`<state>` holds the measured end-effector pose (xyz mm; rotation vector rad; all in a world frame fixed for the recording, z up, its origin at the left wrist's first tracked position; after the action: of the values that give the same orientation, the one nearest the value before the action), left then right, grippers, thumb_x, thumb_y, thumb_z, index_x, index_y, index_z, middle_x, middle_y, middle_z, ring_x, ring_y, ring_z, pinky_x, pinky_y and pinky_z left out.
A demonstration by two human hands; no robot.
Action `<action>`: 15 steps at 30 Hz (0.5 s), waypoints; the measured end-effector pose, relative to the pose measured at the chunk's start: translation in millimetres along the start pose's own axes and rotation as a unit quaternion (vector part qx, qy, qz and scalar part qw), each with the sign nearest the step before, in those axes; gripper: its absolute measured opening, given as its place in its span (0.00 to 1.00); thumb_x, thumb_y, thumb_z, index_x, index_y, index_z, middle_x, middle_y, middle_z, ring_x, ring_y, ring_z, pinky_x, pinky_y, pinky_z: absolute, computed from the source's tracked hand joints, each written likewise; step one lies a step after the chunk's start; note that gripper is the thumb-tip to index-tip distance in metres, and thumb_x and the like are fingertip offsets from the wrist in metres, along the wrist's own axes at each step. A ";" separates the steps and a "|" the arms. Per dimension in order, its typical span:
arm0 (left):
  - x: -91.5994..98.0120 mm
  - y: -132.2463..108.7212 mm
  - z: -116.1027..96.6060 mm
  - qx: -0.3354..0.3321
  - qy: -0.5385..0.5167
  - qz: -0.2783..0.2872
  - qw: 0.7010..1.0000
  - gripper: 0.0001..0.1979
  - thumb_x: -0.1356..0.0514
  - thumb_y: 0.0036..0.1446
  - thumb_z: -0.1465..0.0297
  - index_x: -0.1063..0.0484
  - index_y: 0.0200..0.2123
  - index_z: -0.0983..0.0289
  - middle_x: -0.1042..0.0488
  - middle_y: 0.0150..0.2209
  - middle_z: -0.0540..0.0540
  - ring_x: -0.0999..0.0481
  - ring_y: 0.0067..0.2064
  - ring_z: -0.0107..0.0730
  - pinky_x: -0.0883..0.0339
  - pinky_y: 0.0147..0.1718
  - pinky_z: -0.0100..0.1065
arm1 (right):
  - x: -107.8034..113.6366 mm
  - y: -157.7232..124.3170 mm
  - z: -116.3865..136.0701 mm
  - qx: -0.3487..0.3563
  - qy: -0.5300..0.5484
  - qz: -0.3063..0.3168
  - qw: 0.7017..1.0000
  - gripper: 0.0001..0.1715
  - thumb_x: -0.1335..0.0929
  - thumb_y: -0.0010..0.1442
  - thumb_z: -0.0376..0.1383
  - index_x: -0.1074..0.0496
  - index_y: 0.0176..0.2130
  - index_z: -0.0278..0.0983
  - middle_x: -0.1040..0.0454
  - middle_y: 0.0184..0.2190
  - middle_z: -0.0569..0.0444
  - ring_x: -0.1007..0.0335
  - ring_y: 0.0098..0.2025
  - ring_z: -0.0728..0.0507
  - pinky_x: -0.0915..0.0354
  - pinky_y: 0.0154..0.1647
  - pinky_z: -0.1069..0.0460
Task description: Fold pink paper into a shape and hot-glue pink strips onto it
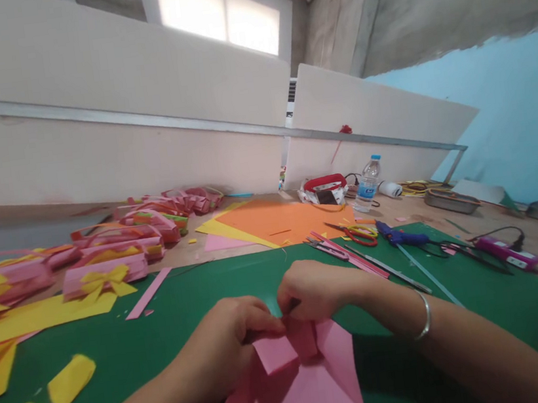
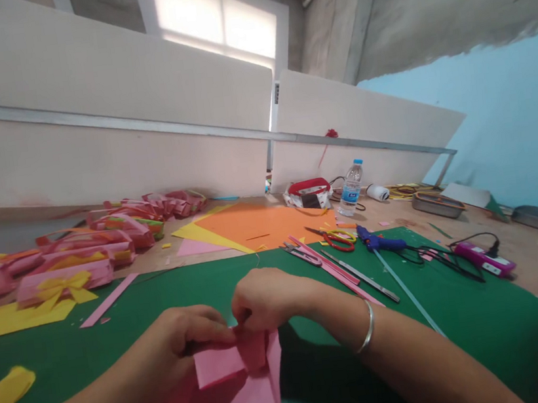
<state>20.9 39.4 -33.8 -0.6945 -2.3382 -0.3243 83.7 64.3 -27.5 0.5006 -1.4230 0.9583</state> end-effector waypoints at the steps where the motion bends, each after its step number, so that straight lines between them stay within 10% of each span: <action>1: 0.2 -1.5 -2.8 0.006 -0.010 0.006 1.000 0.17 0.47 0.46 0.76 0.20 0.31 0.54 0.21 0.32 0.48 0.24 0.37 0.33 0.35 0.37 0.29 | -0.4 0.6 -0.9 -0.006 0.004 -0.004 1.000 0.10 0.34 0.50 0.35 0.23 0.31 0.37 0.26 0.23 0.58 0.40 0.23 0.52 0.50 0.21 0.58; 10: 9.2 -18.8 19.4 0.154 -0.147 0.023 0.977 0.25 0.42 0.46 0.69 0.32 0.51 0.61 0.23 0.46 0.54 0.25 0.46 0.39 0.33 0.43 0.34 | 0.6 -8.0 -10.9 -0.053 0.048 -0.018 0.997 0.10 0.33 0.50 0.37 0.23 0.29 0.36 0.30 0.19 0.59 0.42 0.22 0.53 0.50 0.20 0.58; 15: 21.5 -16.4 27.5 0.175 -0.100 -0.005 0.979 0.22 0.47 0.51 0.56 0.26 0.40 0.66 0.21 0.34 0.56 0.24 0.38 0.40 0.34 0.35 0.34 | 6.8 -11.1 -7.6 -0.061 0.047 -0.032 0.997 0.08 0.33 0.50 0.35 0.24 0.28 0.35 0.30 0.20 0.59 0.42 0.22 0.54 0.51 0.21 0.58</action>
<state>-16.6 45.3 -40.7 -0.5634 -2.5000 0.1606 96.2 65.8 -19.3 0.4040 -1.3624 0.8279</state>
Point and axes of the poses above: each hand's wrist, its own y-axis towards the middle knuckle, its own x-axis out of the back of the hand, z = x × y, the point moved 8 cm from there along y, towards the middle knuckle
